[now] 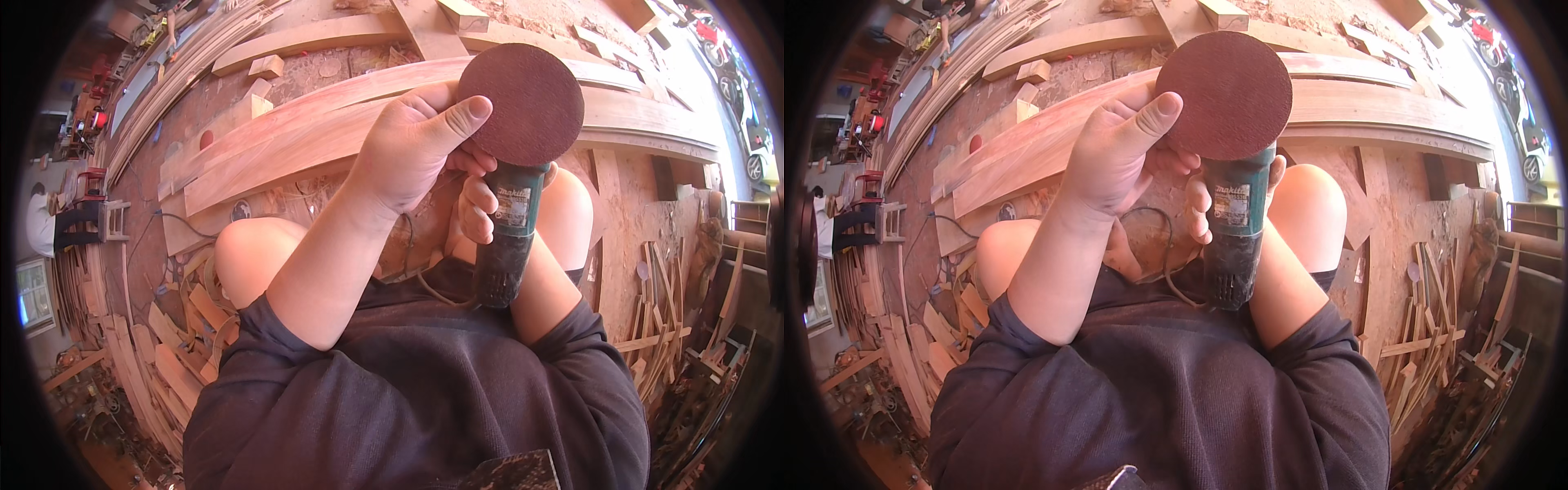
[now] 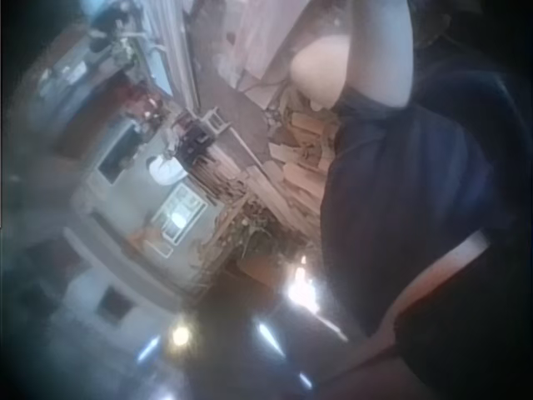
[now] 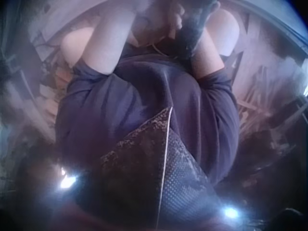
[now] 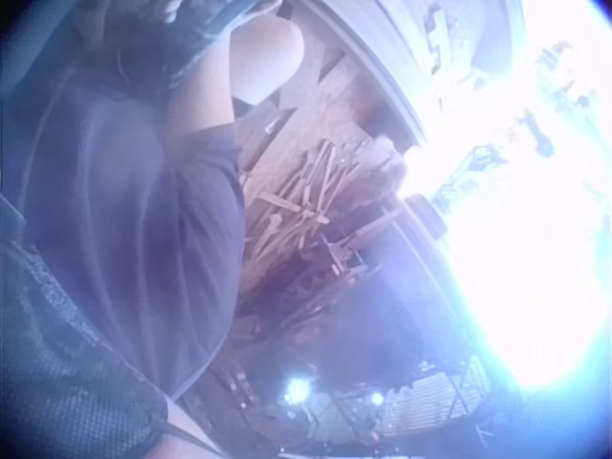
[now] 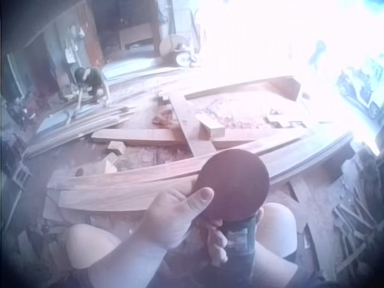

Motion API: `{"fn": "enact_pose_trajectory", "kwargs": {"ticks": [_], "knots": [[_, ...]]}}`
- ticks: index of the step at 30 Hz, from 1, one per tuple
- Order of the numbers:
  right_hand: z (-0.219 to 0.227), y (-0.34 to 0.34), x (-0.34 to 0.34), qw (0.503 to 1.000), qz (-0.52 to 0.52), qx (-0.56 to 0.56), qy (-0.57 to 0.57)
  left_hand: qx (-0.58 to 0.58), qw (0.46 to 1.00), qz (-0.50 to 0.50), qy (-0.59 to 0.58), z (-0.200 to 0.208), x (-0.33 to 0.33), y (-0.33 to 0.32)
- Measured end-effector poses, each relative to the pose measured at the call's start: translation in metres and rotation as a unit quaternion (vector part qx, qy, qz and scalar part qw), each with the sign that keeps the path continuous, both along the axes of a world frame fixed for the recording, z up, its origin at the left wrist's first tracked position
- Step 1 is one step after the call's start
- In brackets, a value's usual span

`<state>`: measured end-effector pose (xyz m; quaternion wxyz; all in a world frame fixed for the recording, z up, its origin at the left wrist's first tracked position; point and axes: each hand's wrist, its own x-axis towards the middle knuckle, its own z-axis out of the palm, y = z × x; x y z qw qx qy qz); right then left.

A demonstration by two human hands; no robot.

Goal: The person sits on the floor and uses an orbital sander to smooth the surface of a long wooden plank. They briefly stop to change the sanding disc and then continue sanding the plank.

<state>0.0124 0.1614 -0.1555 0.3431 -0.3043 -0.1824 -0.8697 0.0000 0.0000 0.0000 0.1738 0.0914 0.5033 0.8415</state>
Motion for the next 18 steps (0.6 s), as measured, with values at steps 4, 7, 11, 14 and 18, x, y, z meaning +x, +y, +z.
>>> {"fn": "enact_pose_trajectory", "kwargs": {"ticks": [4, 7, 11, 14, 18], "knots": [[-0.003, 0.0, 0.0, 1.0, -0.012, 0.028, -0.004, -0.01, 1.0, 0.003, 0.003, -0.001, -0.001, -0.002], [0.0, 0.0, 0.004, 0.999, -0.019, 0.046, -0.016, -0.01, 1.0, 0.002, 0.005, -0.003, 0.0, -0.001], [0.007, -0.001, 0.007, 0.997, -0.035, 0.061, -0.031, -0.04, 0.999, 0.012, 0.005, -0.003, 0.0, -0.002], [0.01, -0.001, 0.008, 0.996, -0.044, 0.065, -0.043, -0.032, 0.999, 0.0, 0.01, 0.001, -0.001, -0.004], [0.009, -0.002, 0.003, 0.997, -0.049, 0.045, -0.029, -0.04, 0.999, 0.005, 0.002, -0.002, -0.003, -0.002]]}}
